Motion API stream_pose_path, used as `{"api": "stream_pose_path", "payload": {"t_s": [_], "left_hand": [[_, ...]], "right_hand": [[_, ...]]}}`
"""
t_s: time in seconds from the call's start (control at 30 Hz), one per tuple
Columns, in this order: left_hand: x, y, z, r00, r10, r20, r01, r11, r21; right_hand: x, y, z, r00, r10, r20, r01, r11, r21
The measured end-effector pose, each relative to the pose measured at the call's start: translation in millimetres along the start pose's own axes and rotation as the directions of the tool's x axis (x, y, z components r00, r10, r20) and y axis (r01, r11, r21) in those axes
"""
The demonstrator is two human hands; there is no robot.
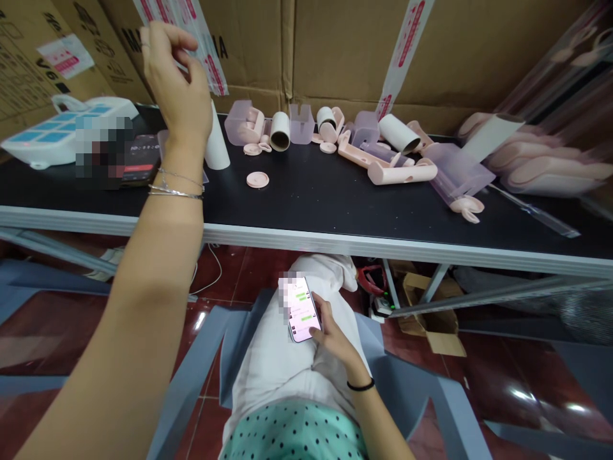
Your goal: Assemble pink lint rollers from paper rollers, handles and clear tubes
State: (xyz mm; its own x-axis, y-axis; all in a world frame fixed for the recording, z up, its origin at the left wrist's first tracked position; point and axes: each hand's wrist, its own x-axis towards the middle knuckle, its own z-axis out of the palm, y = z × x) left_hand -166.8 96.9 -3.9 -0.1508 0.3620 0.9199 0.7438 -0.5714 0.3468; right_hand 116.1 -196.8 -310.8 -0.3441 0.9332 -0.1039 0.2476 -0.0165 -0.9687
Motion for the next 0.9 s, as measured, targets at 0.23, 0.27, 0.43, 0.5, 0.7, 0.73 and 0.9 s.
{"api": "stream_pose_path", "payload": {"t_s": [0.23,0.27,0.43,0.5,0.7,0.73,0.9], "left_hand": [[-4.0,11.0,-4.3,0.999,-0.041,0.013,0.042,0.997,-0.066],[-2.7,9.1,-3.6,0.999,-0.036,0.016,0.037,0.999,-0.038],[5.3,-1.6,0.9,0.994,-0.073,0.08,0.057,0.981,0.188],[4.9,-0.5,0.6,0.993,-0.083,0.08,0.069,0.985,0.156],[-3.1,9.8,-3.5,0.998,-0.059,0.012,0.059,0.993,-0.1],[-3.3,9.9,-3.2,0.998,-0.067,0.017,0.068,0.992,-0.105],[-1.8,6.4,0.1,0.995,-0.086,0.048,0.091,0.99,-0.108]], "right_hand": [[-1.1,2.5,-0.5,1.0,-0.012,0.006,0.013,1.0,-0.02],[-1.1,3.0,-0.5,1.0,-0.014,0.006,0.015,1.0,-0.021],[-1.0,4.7,-0.9,1.0,-0.021,0.006,0.021,1.0,-0.006],[-1.0,5.1,-0.9,1.0,-0.019,0.006,0.019,1.0,0.001],[-1.4,7.6,0.0,1.0,-0.023,-0.009,0.023,1.0,0.015],[-1.4,8.2,0.2,1.0,-0.024,-0.011,0.024,1.0,0.018],[-0.9,10.5,0.4,1.0,-0.027,-0.012,0.027,0.999,0.031]]}}
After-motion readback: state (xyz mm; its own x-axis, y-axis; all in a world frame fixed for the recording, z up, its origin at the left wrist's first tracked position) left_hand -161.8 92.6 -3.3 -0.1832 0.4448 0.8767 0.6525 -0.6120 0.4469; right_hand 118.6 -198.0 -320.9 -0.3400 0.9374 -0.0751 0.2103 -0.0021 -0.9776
